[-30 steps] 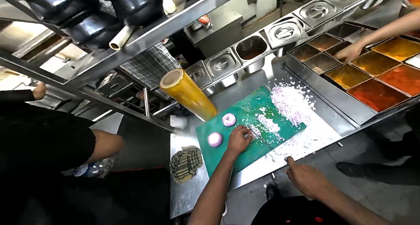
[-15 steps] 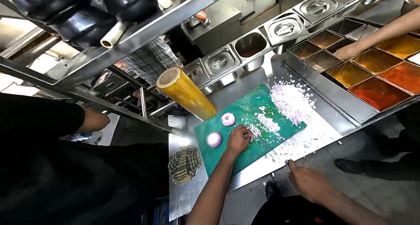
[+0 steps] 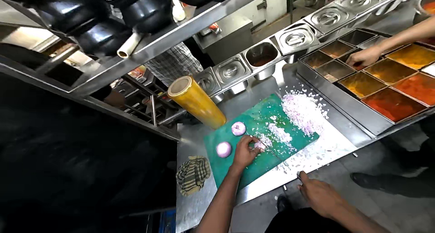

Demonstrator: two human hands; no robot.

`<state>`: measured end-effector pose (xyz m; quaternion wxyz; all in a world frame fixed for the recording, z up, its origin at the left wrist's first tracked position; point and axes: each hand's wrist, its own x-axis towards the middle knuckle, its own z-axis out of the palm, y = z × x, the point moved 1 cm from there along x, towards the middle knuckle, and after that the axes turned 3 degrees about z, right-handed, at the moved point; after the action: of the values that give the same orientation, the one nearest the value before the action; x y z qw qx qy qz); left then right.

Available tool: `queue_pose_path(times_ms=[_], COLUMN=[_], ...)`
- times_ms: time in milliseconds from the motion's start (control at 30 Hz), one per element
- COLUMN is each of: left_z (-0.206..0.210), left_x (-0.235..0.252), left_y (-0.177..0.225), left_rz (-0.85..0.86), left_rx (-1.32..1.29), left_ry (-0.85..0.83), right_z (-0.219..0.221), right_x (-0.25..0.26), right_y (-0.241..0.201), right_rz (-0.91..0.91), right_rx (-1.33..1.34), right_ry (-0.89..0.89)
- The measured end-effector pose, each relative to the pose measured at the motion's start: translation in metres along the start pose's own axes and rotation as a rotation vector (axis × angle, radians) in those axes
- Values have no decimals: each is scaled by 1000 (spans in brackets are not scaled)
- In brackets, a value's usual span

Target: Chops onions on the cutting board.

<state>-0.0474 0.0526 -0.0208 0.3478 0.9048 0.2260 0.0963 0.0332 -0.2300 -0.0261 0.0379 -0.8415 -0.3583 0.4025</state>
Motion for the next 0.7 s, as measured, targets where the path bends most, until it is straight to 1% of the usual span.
queue_pose_path(times_ms=[100, 167, 233, 300, 433, 567, 700], left_z=[-3, -5, -5, -5, -6, -4, -4], left_x=[1, 5, 6, 7, 9, 9, 9], left_y=[5, 9, 14, 16, 19, 20, 21], left_rz=[4, -11, -28, -40, -50, -71, -42], left_rx=[137, 181, 204, 226, 237, 239, 248], left_ry=[-70, -108, -126, -138, -161, -182, -171], right_z=[0, -10, -25, -32, -15, -40, -19], right_x=[0, -3, -13, -19, -6, -20, -3], right_y=[-2, -8, -17, -18, -3, -21, -12], right_rz=[-6, -8, 5, -1, 3, -1, 0], right_rx=[-18, -45, -81, -113, -112, -164, -118], right_ry=[-1, 25, 39, 37, -3, -5, -30])
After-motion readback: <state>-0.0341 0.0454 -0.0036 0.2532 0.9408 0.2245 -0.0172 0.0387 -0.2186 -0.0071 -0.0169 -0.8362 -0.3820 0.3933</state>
